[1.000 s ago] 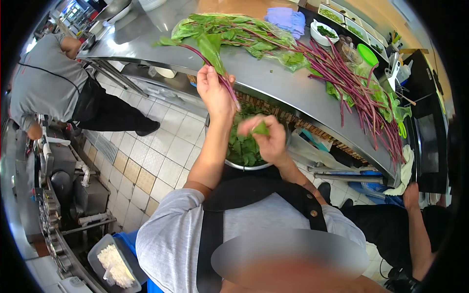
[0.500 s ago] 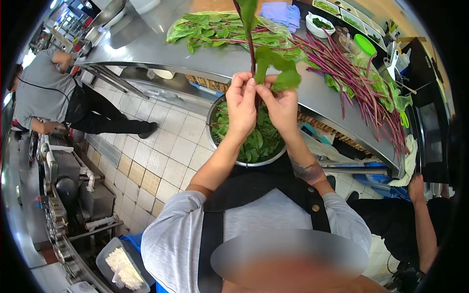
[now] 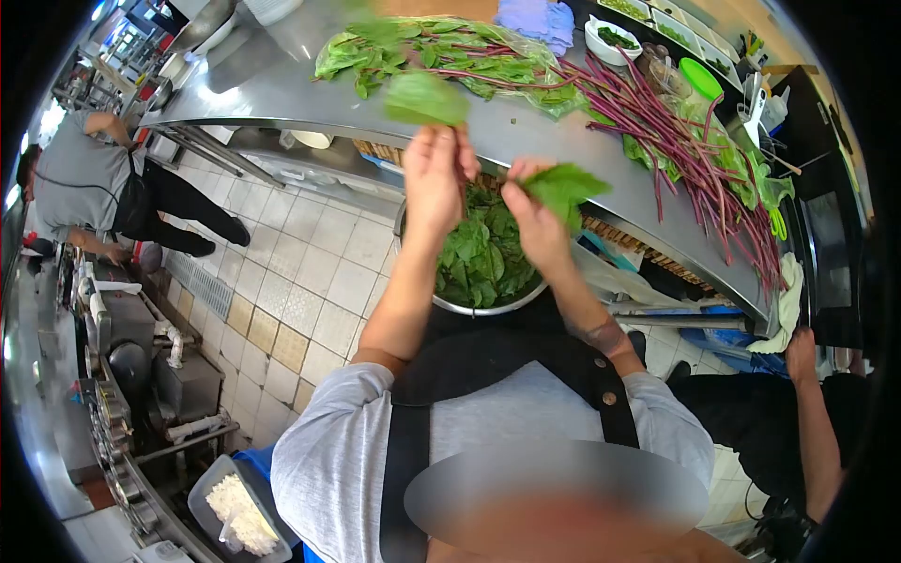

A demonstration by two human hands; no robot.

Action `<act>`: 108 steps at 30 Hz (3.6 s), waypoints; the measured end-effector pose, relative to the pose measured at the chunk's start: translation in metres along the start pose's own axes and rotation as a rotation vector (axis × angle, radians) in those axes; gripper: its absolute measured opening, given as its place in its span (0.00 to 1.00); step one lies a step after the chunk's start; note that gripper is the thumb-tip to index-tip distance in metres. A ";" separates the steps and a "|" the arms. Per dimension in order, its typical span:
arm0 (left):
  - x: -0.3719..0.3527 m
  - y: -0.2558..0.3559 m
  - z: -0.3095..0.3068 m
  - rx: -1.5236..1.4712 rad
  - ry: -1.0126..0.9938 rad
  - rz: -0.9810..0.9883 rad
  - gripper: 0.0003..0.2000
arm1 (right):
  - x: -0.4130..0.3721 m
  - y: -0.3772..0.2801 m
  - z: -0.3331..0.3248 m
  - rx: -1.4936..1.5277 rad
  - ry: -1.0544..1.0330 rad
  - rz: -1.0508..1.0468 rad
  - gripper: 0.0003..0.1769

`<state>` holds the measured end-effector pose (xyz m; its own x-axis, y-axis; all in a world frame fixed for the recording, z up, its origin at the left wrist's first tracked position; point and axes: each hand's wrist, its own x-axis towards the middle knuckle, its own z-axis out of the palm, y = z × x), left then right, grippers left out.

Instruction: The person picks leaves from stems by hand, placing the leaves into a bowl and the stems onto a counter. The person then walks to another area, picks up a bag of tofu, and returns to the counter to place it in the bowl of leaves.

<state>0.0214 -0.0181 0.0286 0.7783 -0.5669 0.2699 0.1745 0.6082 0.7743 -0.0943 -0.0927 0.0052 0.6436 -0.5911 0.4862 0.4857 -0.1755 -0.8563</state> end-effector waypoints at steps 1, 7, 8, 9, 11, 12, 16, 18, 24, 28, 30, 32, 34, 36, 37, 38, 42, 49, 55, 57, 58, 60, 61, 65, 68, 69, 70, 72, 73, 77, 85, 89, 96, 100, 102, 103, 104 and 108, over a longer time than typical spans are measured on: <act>-0.008 -0.002 0.008 0.076 -0.044 -0.011 0.07 | 0.014 0.001 0.001 0.164 0.037 0.038 0.11; -0.032 -0.020 0.019 0.260 -0.155 0.001 0.08 | 0.049 -0.001 0.002 -0.255 0.101 -0.127 0.10; -0.031 -0.021 0.018 0.230 -0.137 -0.003 0.08 | 0.043 -0.005 0.003 -0.335 0.103 -0.097 0.10; -0.031 -0.020 0.019 0.199 -0.118 -0.009 0.09 | 0.033 -0.009 0.004 -0.417 0.104 -0.065 0.11; -0.031 -0.022 0.021 0.171 -0.066 -0.007 0.10 | 0.019 -0.012 0.008 -0.312 0.191 -0.161 0.12; -0.031 -0.026 0.023 0.174 -0.033 0.002 0.10 | 0.016 -0.007 0.008 -0.453 0.206 -0.378 0.12; -0.024 -0.029 0.011 0.044 0.099 -0.102 0.12 | -0.011 0.008 -0.001 -0.556 0.012 -0.644 0.11; -0.008 -0.016 -0.003 -0.015 0.081 -0.104 0.14 | -0.030 0.008 0.002 -0.503 -0.125 -0.618 0.10; -0.010 -0.013 -0.009 0.024 -0.048 -0.249 0.22 | -0.020 0.010 0.002 -0.498 0.012 -0.432 0.10; -0.024 -0.013 -0.006 -0.137 -0.076 -0.334 0.18 | -0.007 0.012 -0.002 -0.471 -0.150 -0.416 0.12; -0.018 -0.019 -0.017 -0.113 -0.068 -0.311 0.15 | -0.011 0.017 -0.006 -0.477 -0.258 -0.434 0.12; -0.015 -0.019 -0.024 -0.144 -0.005 -0.297 0.11 | -0.016 0.016 -0.003 -0.471 -0.308 -0.462 0.11; -0.018 -0.022 -0.026 -0.247 0.044 -0.321 0.10 | -0.029 0.023 -0.012 -0.492 -0.314 -0.411 0.10; -0.011 -0.026 -0.035 -0.260 0.177 -0.242 0.10 | -0.042 0.031 -0.025 -0.493 -0.355 -0.482 0.07; 0.000 -0.022 -0.042 -0.130 0.260 -0.062 0.10 | -0.049 0.028 -0.023 -0.460 -0.385 -0.483 0.07; 0.012 -0.013 -0.053 -0.022 0.337 0.063 0.11 | -0.056 0.024 -0.022 -0.430 -0.412 -0.483 0.07; 0.026 0.033 -0.082 -0.024 0.162 -0.047 0.12 | -0.051 0.014 -0.028 -0.562 -0.405 -0.203 0.14; -0.011 0.027 -0.047 -0.123 -0.057 -0.247 0.10 | -0.021 0.031 -0.042 -0.786 -0.776 0.287 0.30; -0.038 0.004 -0.016 0.011 -0.187 -0.389 0.13 | 0.028 -0.004 -0.014 0.069 -0.230 0.274 0.18; -0.043 -0.003 -0.007 0.033 -0.200 -0.378 0.14 | 0.030 -0.008 -0.004 0.150 -0.109 0.181 0.14; -0.044 -0.005 -0.005 0.044 -0.181 -0.351 0.14 | 0.032 -0.010 -0.001 0.192 -0.053 0.132 0.12; -0.043 -0.009 -0.002 0.062 -0.115 -0.276 0.15 | 0.026 -0.006 0.002 0.094 -0.007 0.089 0.10; -0.042 -0.012 -0.001 0.068 -0.068 -0.233 0.16 | 0.018 -0.003 0.003 0.045 0.016 0.070 0.09; -0.044 -0.024 0.000 0.082 -0.018 -0.137 0.17 | 0.002 0.004 0.002 -0.460 0.064 -0.438 0.06; -0.048 -0.027 0.003 0.153 -0.040 -0.129 0.16 | -0.006 0.001 0.011 -0.177 0.213 -0.102 0.06; -0.050 -0.027 0.005 0.198 -0.038 -0.138 0.15 | -0.004 0.006 0.009 -0.179 0.232 -0.090 0.06; -0.050 -0.029 0.001 0.231 -0.064 -0.123 0.15 | -0.001 0.016 0.005 -0.180 0.252 -0.079 0.05; -0.051 -0.032 -0.002 0.296 -0.047 -0.072 0.15 | 0.003 0.015 0.005 -0.118 0.286 -0.009 0.03; -0.050 -0.033 -0.002 0.328 -0.040 -0.043 0.14 | 0.003 0.015 0.004 -0.122 0.260 -0.008 0.04; -0.053 -0.034 -0.002 0.416 -0.022 0.013 0.14 | 0.002 0.019 0.003 -0.082 0.238 0.038 0.05; -0.055 -0.032 0.002 0.562 0.028 0.197 0.09 | -0.001 0.012 0.004 -0.234 0.213 -0.136 0.08; -0.053 -0.040 -0.006 0.599 0.073 0.281 0.10 | -0.005 0.010 0.001 -0.444 0.060 -0.473 0.11; -0.018 -0.018 -0.044 0.303 0.175 0.222 0.11 | -0.047 0.023 -0.006 -0.442 -0.257 -0.313 0.13; -0.022 -0.010 -0.051 0.358 0.046 0.244 0.11 | -0.032 0.015 -0.011 -0.607 -0.251 -0.030 0.16; -0.029 -0.008 -0.052 0.429 0.003 0.268 0.11 | -0.021 0.002 -0.017 -0.624 -0.310 0.071 0.22; -0.033 -0.008 -0.051 0.460 -0.019 0.281 0.11 | -0.015 -0.004 -0.021 -0.568 -0.265 0.078 0.21; -0.037 -0.007 -0.051 0.483 -0.036 0.291 0.11 | -0.007 -0.011 -0.025 -0.515 -0.222 0.085 0.20; -0.051 -0.005 -0.051 0.531 -0.095 0.286 0.10 | 0.015 -0.033 -0.038 -0.427 0.049 -0.028 0.15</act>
<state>0.0122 0.0362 -0.0185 0.6884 -0.4843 0.5399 -0.3768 0.3973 0.8368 -0.1233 -0.1258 0.0339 0.5994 -0.6165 0.5106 0.2075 -0.4964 -0.8429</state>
